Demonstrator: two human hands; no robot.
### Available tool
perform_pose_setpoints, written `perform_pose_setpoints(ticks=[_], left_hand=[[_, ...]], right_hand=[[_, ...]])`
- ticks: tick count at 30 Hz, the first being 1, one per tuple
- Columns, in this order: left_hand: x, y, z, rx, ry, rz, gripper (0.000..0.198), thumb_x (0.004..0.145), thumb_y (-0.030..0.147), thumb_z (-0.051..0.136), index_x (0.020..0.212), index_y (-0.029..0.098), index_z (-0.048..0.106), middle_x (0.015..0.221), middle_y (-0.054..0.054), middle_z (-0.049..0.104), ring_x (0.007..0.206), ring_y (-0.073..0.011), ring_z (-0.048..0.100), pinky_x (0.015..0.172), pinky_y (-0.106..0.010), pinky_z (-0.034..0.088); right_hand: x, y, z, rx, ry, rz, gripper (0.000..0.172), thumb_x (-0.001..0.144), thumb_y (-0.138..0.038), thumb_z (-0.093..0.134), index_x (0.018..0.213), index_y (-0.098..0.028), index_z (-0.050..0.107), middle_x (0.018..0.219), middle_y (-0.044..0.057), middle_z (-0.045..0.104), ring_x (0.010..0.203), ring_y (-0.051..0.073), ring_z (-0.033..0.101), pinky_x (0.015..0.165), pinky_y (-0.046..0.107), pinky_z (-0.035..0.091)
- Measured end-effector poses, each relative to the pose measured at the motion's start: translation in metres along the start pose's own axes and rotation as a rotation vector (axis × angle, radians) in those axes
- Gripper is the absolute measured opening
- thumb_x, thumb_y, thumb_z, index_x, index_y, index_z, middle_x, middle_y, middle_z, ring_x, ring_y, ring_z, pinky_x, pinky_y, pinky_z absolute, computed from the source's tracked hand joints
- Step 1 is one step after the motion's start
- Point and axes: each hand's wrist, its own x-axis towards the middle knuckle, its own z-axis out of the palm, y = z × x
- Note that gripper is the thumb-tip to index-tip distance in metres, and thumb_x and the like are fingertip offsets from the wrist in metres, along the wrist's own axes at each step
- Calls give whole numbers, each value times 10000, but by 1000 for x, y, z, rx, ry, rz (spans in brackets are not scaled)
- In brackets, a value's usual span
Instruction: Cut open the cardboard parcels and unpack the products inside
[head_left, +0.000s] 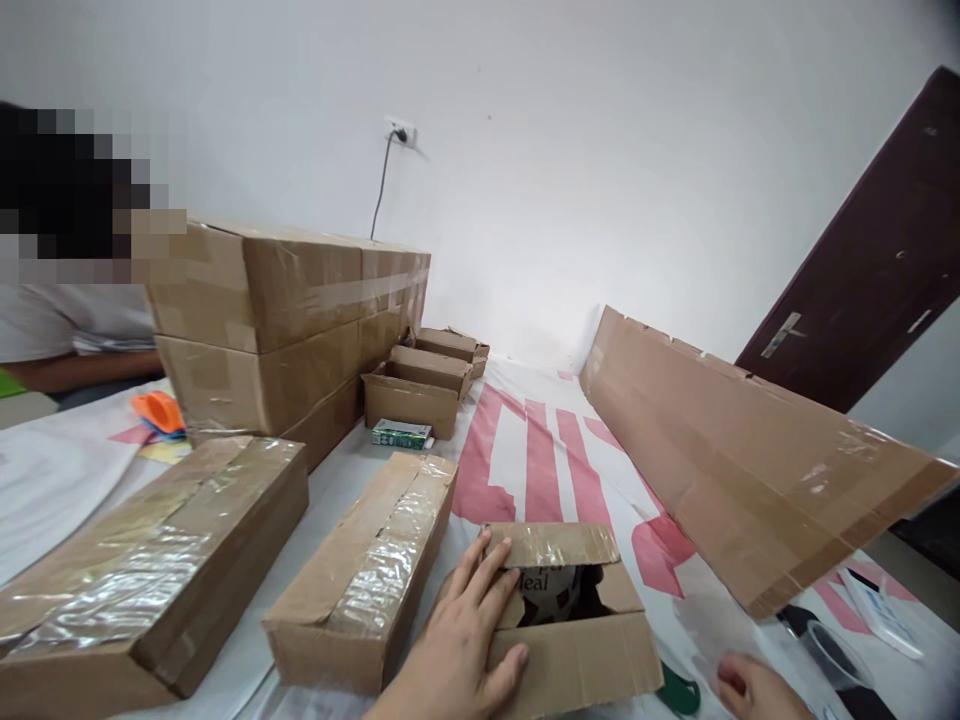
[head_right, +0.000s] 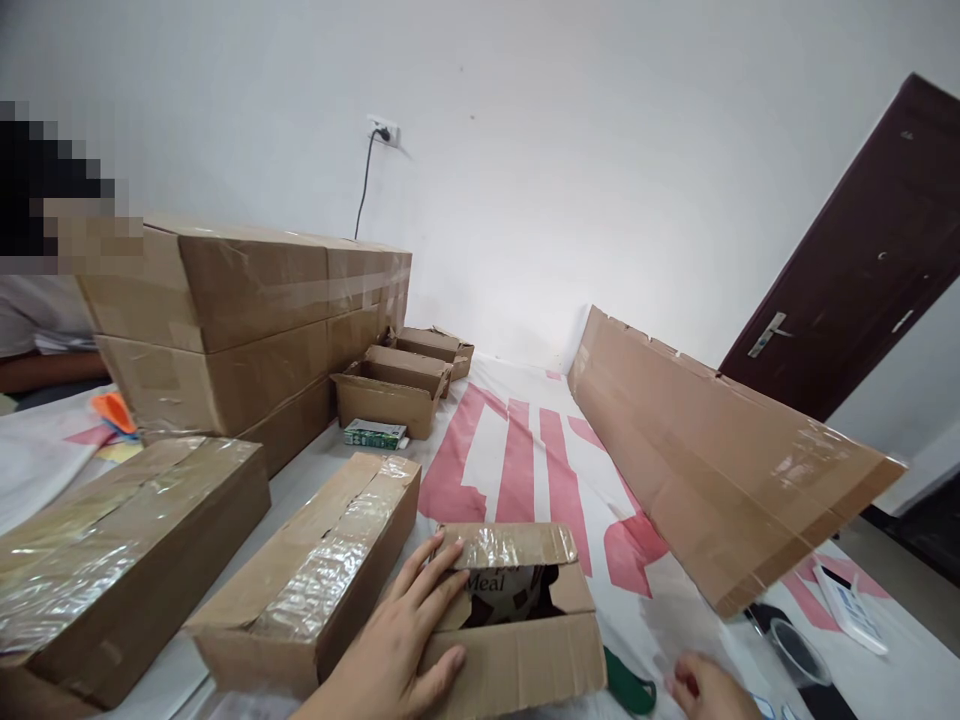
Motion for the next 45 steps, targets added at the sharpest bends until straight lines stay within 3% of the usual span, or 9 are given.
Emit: perform_pose_setpoints(ticks=[5, 11, 15, 22, 31, 35, 38, 40, 45], left_hand=[[1, 0, 3, 3, 34, 10, 533, 782, 273, 620, 1305, 185, 573, 1529, -108, 390, 1432, -373, 275, 1091, -550, 414], [2, -1, 4, 6, 26, 6, 536, 781, 258, 609, 1309, 175, 565, 1529, -112, 389, 1436, -373, 262, 1095, -556, 407], [1, -1, 2, -12, -15, -4, 551, 787, 262, 598, 1326, 162, 545, 1543, -115, 362, 1447, -371, 234, 1098, -564, 397], [1, -2, 4, -73, -13, -11, 567, 775, 269, 613, 1324, 156, 530, 1540, -127, 362, 1456, -373, 199, 1102, -587, 376], [5, 1, -1, -81, -21, -29, 556, 763, 252, 616, 1309, 164, 550, 1531, -128, 379, 1449, -374, 220, 1102, -579, 381], [4, 1, -1, -70, -28, -19, 550, 775, 255, 604, 1312, 154, 545, 1534, -133, 371, 1453, -373, 209, 1102, -577, 382], [3, 1, -1, -63, -12, -21, 544, 769, 244, 611, 1305, 167, 548, 1534, -124, 375, 1450, -368, 222, 1096, -575, 392], [3, 2, -1, -59, -8, -26, 541, 762, 240, 617, 1296, 176, 554, 1532, -117, 381, 1448, -364, 231, 1095, -569, 398], [3, 3, -1, -59, -15, -32, 547, 759, 250, 621, 1296, 174, 554, 1532, -116, 380, 1449, -366, 229, 1098, -569, 395]], right_hand=[[20, -90, -63, 321, 160, -184, 284, 779, -521, 527, 738, -244, 576, 732, 29, 661, 718, 214, 613, 701, 316, 472], [32, -216, -89, 1125, -268, -110, 367, 696, -495, 758, 911, -228, 628, 815, -12, 626, 740, 140, 609, 781, 328, 509], [46, -260, -87, 1374, -441, -74, 326, 689, -442, 794, 827, -205, 619, 800, -15, 609, 726, 128, 588, 809, 380, 523], [70, -273, -76, 1396, -477, 11, 223, 750, -367, 727, 830, -215, 584, 776, -23, 607, 697, 132, 588, 825, 463, 538], [66, -279, -74, 1298, -452, -46, 268, 753, -435, 704, 839, -226, 560, 793, -16, 605, 712, 133, 597, 834, 451, 541], [70, -277, -63, 1097, -378, -98, 333, 688, -472, 720, 843, -233, 549, 770, -39, 586, 649, 115, 564, 680, 330, 535], [78, -273, -56, 859, -320, -117, 261, 635, -381, 743, 734, -211, 572, 593, -86, 509, 481, 75, 420, 487, 227, 389], [83, -272, -55, 703, -303, -129, 196, 624, -305, 739, 632, -191, 580, 501, -93, 469, 454, 69, 367, 466, 217, 303], [87, -278, -54, 447, -266, -161, 132, 687, -218, 670, 589, -184, 588, 464, -89, 462, 496, 87, 413, 521, 222, 300]])
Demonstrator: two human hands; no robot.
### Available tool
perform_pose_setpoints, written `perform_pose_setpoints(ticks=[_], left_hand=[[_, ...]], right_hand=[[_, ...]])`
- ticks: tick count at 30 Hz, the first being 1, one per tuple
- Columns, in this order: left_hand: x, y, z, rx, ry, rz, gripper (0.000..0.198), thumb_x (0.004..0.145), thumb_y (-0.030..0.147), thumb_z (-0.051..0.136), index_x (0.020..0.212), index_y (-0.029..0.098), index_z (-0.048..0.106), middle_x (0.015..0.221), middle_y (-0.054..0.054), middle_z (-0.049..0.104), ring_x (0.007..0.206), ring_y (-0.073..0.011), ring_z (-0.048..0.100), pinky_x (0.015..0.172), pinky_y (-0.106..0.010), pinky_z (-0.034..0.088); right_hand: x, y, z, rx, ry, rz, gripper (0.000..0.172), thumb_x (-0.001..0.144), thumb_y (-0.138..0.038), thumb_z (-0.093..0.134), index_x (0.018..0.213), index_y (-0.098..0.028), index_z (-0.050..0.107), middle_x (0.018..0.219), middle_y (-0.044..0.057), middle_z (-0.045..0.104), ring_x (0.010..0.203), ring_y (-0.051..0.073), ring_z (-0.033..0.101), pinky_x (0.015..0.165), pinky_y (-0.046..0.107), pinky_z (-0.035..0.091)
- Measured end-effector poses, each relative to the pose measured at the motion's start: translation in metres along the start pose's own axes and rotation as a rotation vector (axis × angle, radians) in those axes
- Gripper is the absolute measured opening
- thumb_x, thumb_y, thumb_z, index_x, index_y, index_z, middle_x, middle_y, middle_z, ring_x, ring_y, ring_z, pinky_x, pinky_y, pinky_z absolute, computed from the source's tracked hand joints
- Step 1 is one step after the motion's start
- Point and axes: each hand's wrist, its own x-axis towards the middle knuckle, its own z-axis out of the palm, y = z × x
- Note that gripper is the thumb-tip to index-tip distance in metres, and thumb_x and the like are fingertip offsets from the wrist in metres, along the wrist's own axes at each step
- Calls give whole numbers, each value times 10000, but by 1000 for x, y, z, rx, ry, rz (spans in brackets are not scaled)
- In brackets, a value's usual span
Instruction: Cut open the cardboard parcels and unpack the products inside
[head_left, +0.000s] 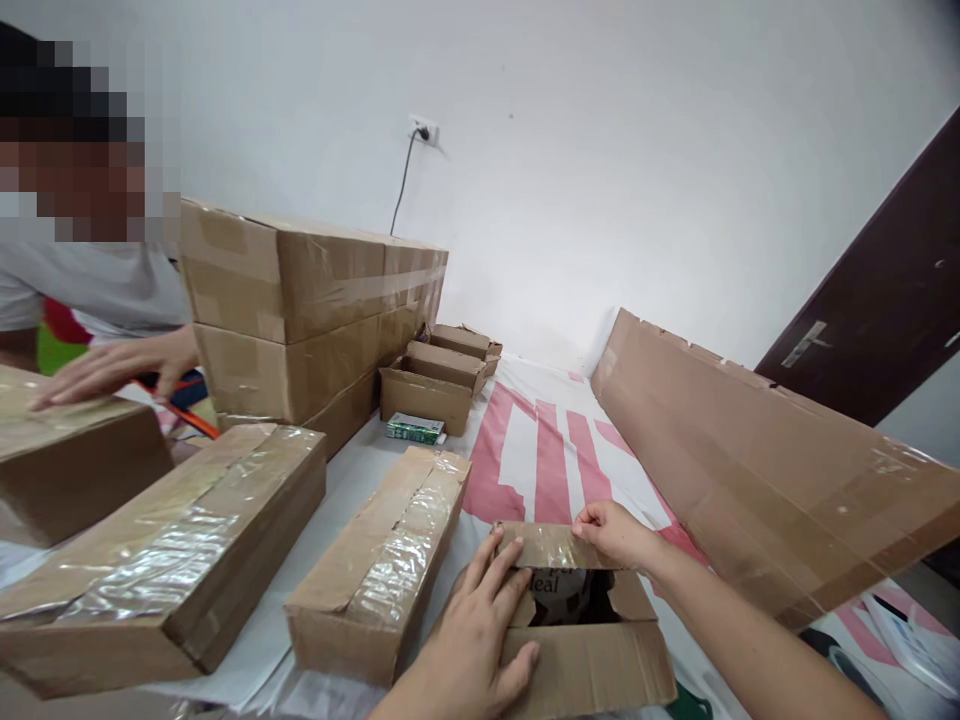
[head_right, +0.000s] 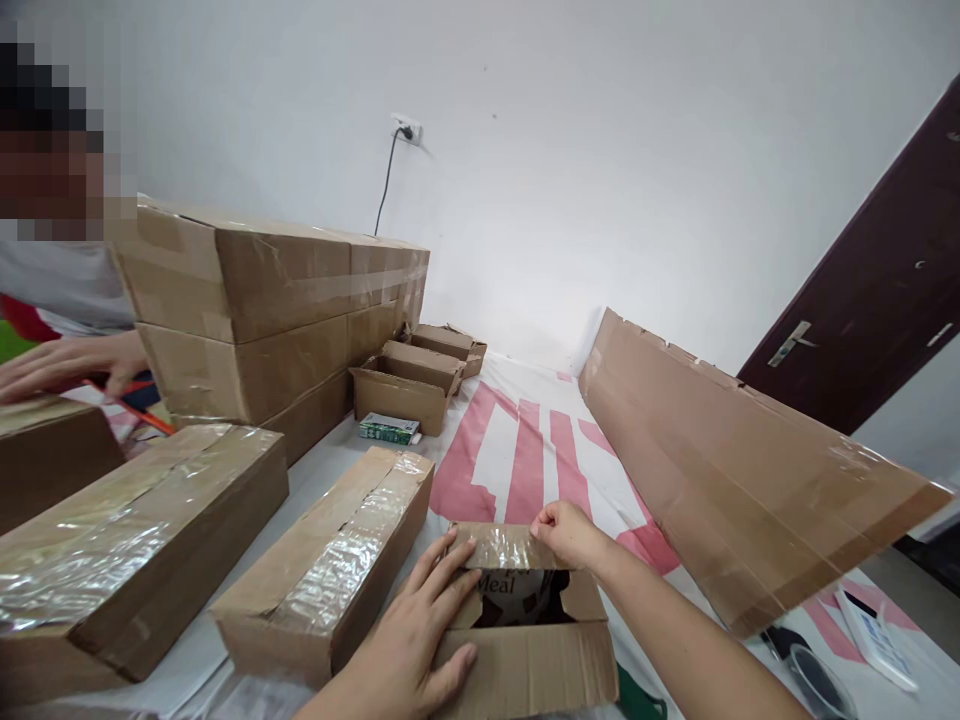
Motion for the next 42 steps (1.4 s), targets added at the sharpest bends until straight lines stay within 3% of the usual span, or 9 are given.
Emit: perform_pose_setpoints(ticks=[11, 17, 24, 31, 33, 34, 37, 42], left_hand=[[0, 1, -1, -6, -27, -8, 547, 777, 269, 611, 1310, 162, 544, 1549, -119, 350, 1462, -359, 189, 1118, -571, 364], [-1, 0, 0, 48, -20, 2, 552, 780, 286, 617, 1313, 160, 546, 1545, -119, 357, 1455, -366, 213, 1110, -562, 378], [1, -3, 3, 142, -8, 33, 618, 776, 304, 624, 1363, 157, 501, 1549, -126, 341, 1430, -381, 273, 1067, -560, 422], [7, 3, -2, 140, -20, -3, 546, 780, 300, 607, 1306, 163, 560, 1517, -115, 408, 1416, -373, 311, 1061, -555, 431], [7, 4, -3, 129, -12, -1, 530, 780, 301, 607, 1291, 166, 575, 1513, -110, 416, 1415, -372, 313, 1066, -557, 428], [6, 4, -3, 126, -5, 1, 527, 780, 298, 606, 1289, 167, 577, 1514, -107, 415, 1416, -369, 312, 1070, -554, 427], [4, 2, -1, 129, 15, 13, 520, 778, 281, 602, 1285, 167, 583, 1518, -105, 409, 1422, -362, 304, 1077, -539, 429], [2, -2, 7, 155, 48, 44, 505, 810, 316, 584, 1294, 169, 580, 1513, -105, 418, 1423, -358, 304, 1071, -525, 443]], right_hand=[[-4, 1, 13, -310, 50, -71, 106, 751, -233, 605, 657, -189, 584, 541, -47, 538, 507, 103, 455, 494, 224, 286], [-20, -8, 18, -434, 115, -345, 94, 740, -140, 540, 671, -203, 529, 683, -1, 571, 632, 139, 487, 602, 266, 305], [-46, 5, 19, -360, 81, -664, 61, 799, -210, 455, 742, -227, 445, 727, -5, 516, 638, 143, 481, 600, 264, 350], [-72, 13, 2, -115, 95, -806, 170, 884, -326, 419, 740, -236, 405, 709, -13, 475, 654, 149, 469, 618, 283, 387], [-76, 32, -16, 19, 136, -714, 219, 895, -392, 428, 742, -237, 409, 718, -14, 468, 659, 144, 463, 616, 278, 393], [-77, 46, -26, 56, 167, -592, 254, 887, -441, 429, 734, -240, 402, 701, -21, 456, 647, 140, 457, 611, 274, 395], [-83, 107, -51, 28, 213, -10, 348, 815, -577, 390, 691, -253, 372, 560, -67, 379, 520, 116, 405, 533, 249, 371], [-113, 219, -49, -137, 205, 359, 359, 581, -567, 527, 477, -272, 353, 398, -34, 388, 332, 140, 387, 384, 288, 271]])
